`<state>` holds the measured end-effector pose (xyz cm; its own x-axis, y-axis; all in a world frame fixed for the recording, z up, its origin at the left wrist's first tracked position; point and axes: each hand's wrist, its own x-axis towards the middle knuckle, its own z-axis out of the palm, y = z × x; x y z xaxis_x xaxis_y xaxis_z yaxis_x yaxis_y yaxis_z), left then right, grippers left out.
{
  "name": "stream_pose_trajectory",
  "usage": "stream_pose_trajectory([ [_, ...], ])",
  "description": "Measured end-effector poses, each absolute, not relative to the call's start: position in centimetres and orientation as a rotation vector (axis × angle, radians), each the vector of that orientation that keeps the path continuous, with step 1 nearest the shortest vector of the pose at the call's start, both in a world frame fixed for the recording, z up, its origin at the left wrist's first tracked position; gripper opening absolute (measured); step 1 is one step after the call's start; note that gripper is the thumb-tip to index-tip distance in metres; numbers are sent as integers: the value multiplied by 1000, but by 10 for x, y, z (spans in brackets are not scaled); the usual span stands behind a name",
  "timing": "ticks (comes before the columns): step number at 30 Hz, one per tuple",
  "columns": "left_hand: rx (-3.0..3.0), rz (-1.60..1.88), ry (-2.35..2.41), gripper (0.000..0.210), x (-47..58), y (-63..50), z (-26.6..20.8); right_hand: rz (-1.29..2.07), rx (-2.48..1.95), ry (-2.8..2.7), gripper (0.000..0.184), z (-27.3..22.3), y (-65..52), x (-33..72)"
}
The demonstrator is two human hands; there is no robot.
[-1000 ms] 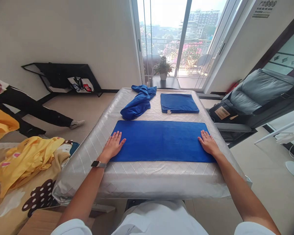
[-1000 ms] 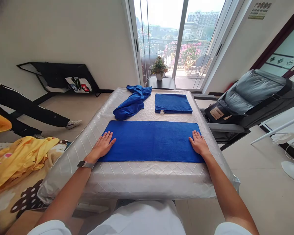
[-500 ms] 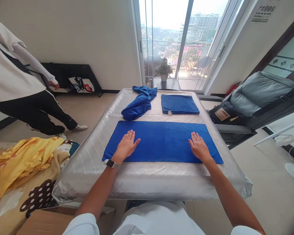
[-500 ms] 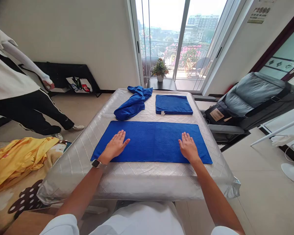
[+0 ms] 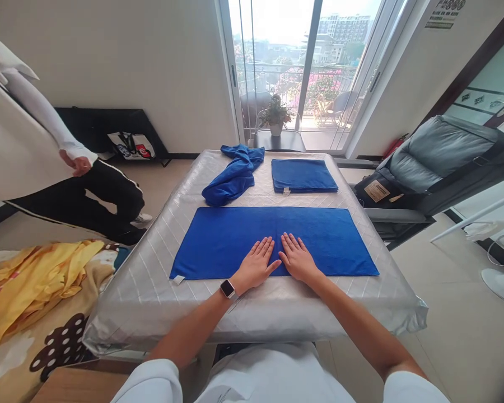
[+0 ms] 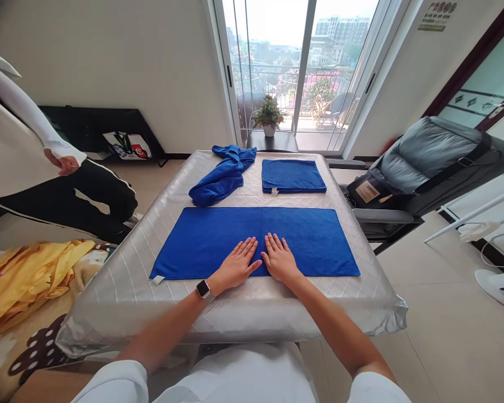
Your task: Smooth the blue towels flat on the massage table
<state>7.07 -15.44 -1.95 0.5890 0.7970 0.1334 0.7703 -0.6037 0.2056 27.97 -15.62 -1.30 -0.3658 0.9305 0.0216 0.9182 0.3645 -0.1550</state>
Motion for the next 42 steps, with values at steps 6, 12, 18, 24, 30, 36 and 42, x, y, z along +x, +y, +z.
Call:
stream_pose_trajectory([
  [6, 2538, 148, 1694, 75, -29, -161, -25, 96, -2047, -2271, 69, -20, -172, 376],
  [12, 2242, 169, 2202, 83, -125, -182, -42, 25, -2336, -1983, 73, -35, -195, 483],
  [18, 2194, 205, 2232, 90, -125, -184, -41, 12, -2335, -1991, 74, -35, -197, 490],
  [24, 2092, 179, 2294, 93, -138, -195, -37, 13, -2333, -1982, 72, -30, -202, 493],
  [30, 2228, 224, 2223, 90, -112, -192, -24, -65, -2231, -2021, 69, -8, -188, 451],
  [36, 2708, 288, 1460, 74, 18, -133, 17, 79, -1793, -2384, 65, 28, -130, 327],
  [42, 2724, 349, 1414, 69, 99, -72, 6, 160, -1810, -2460, 62, 15, -82, 263],
])
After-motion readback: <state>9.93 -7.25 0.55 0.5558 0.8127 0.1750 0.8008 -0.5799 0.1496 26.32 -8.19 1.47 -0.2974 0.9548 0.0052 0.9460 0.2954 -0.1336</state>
